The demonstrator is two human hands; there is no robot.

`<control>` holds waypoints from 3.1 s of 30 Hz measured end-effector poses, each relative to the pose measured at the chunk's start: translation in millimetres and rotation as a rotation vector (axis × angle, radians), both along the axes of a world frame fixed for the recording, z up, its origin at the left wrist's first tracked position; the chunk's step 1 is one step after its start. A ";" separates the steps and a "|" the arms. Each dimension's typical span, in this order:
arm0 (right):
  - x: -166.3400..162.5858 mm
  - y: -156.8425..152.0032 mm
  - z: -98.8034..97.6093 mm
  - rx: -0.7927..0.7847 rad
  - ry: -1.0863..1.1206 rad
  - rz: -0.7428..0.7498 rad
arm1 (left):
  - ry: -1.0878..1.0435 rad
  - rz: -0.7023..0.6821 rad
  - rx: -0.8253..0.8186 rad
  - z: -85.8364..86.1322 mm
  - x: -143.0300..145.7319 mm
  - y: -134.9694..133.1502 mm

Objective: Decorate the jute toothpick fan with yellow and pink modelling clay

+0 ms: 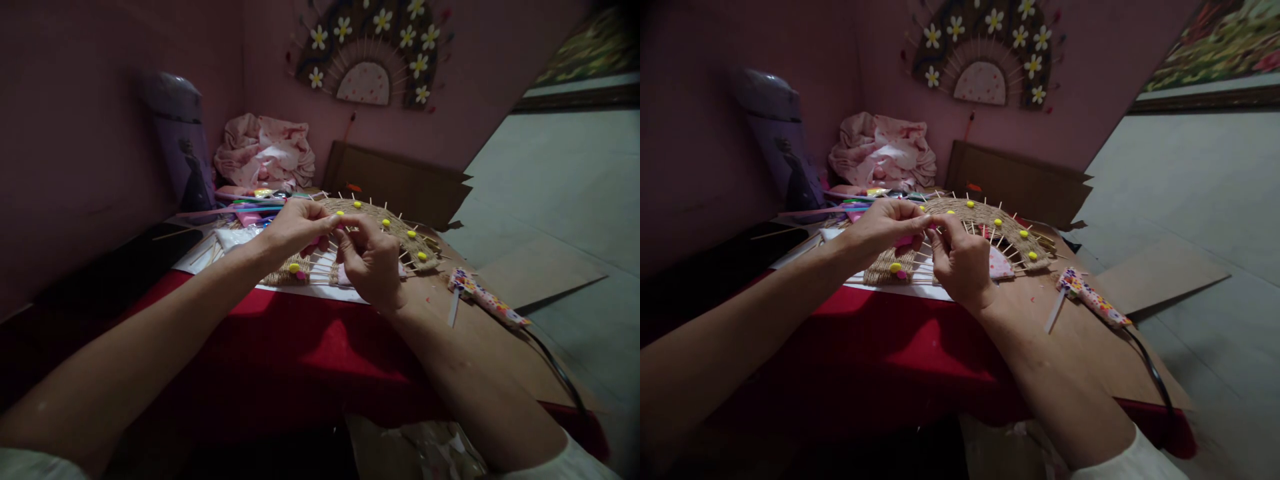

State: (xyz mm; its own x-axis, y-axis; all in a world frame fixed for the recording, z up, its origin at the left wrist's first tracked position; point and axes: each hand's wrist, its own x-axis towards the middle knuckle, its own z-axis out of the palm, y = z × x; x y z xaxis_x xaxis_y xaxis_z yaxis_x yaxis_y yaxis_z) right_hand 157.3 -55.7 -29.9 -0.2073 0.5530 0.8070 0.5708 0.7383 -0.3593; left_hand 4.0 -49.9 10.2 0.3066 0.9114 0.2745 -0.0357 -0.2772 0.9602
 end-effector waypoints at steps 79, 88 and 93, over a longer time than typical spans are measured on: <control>-0.2 -1.4 3.4 -0.078 -0.117 -0.031 | 0.357 0.172 0.152 3.8 2.3 -2.9; 0.2 -1.2 3.3 -0.088 -0.138 -0.038 | 0.403 0.175 0.155 3.5 2.6 -3.5; 0.0 -0.8 3.2 -0.089 -0.140 -0.032 | 0.405 0.178 0.155 2.0 2.4 -2.5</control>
